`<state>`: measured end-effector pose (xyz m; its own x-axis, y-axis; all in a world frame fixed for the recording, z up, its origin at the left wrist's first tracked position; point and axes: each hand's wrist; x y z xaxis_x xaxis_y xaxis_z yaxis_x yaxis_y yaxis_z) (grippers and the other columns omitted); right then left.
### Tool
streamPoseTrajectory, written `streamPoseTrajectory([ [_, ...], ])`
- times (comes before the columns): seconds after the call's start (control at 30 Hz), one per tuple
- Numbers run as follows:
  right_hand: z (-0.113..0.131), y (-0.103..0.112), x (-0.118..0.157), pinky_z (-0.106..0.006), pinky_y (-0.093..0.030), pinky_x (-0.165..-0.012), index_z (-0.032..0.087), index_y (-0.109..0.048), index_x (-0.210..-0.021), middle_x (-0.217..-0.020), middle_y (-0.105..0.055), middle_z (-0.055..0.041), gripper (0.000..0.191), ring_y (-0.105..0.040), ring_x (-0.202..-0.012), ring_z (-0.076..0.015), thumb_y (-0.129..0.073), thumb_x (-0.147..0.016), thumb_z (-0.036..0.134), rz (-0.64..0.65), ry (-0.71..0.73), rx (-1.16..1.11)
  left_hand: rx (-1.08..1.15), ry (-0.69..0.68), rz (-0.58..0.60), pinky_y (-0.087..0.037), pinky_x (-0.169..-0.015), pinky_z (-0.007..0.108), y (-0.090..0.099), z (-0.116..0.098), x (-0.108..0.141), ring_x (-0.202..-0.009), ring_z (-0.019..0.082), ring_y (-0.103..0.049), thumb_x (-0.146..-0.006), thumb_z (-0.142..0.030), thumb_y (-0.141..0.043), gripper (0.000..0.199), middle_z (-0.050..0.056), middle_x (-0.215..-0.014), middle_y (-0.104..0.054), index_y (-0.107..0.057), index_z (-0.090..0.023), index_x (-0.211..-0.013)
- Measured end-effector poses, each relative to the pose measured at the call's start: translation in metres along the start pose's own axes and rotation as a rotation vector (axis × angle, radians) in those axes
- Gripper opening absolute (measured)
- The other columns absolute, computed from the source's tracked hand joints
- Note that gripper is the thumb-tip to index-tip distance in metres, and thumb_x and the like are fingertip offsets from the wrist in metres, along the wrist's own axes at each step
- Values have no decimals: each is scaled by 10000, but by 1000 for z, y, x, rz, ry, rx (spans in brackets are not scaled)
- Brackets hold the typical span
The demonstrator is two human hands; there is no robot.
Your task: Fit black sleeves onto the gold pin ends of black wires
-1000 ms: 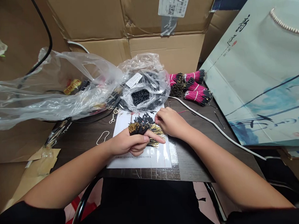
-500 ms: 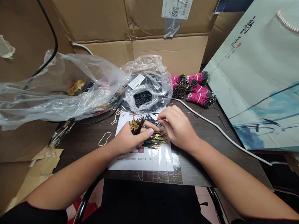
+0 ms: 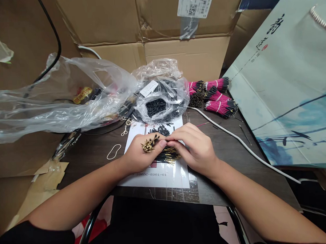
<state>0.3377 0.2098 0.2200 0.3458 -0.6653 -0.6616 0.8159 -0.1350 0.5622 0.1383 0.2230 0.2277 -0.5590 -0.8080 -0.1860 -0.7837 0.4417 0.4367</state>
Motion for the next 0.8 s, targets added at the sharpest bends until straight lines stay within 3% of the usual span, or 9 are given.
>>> streamPoseTrajectory([
  [0.2, 1, -2, 1, -345, -493, -763, 222, -655, -950, -848, -675, -14, 185, -611, -794, -142, -667, -788, 134, 8, -108, -84, -138, -151, -82, -445, -655, 213, 0, 4, 3, -656, 93, -586, -929, -282, -490, 213, 24, -784, -672, -650, -146, -898],
  [0.37, 9, -2, 1, -311, -491, -700, 197, -640, -889, -836, -646, -31, 84, -605, -780, -133, -598, -841, 143, -98, -282, -243, -292, -269, -31, -469, -707, 220, 0, 10, 4, -766, 117, -642, -869, -189, -513, 171, 20, -902, -698, -620, -163, -999],
  [0.5, 17, 2, 0, -324, -506, -702, 186, -642, -870, -784, -650, -22, 109, -611, -753, -139, -645, -792, 109, -216, -101, -183, -495, -331, -81, -462, -611, 218, -2, 14, 4, -670, 119, -644, -861, -245, -521, 136, -5, -790, -685, -595, -166, -943],
  [0.6, 19, 6, -1, -333, -519, -723, 177, -655, -897, -792, -675, -22, 221, -625, -758, -147, -712, -713, 68, -193, 61, -30, -624, -371, -162, -449, -566, 217, -4, 16, 5, -597, 113, -619, -869, -279, -523, 140, -18, -695, -654, -592, -167, -915],
  [0.8, 16, 9, 0, -327, -530, -743, 172, -651, -903, -796, -691, -27, 276, -629, -773, -150, -745, -670, 57, -121, 118, 84, -774, -413, -209, -427, -515, 229, -4, 15, 4, -529, 109, -579, -903, -253, -474, 151, -24, -617, -601, -596, -166, -884],
])
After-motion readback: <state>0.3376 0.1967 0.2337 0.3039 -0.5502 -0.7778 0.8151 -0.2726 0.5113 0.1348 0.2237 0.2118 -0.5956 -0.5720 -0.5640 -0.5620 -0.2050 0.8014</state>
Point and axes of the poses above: each hand's wrist, its own x-axis away from the middle knuckle, its own y-axis out of the back of the hand, z = x × y
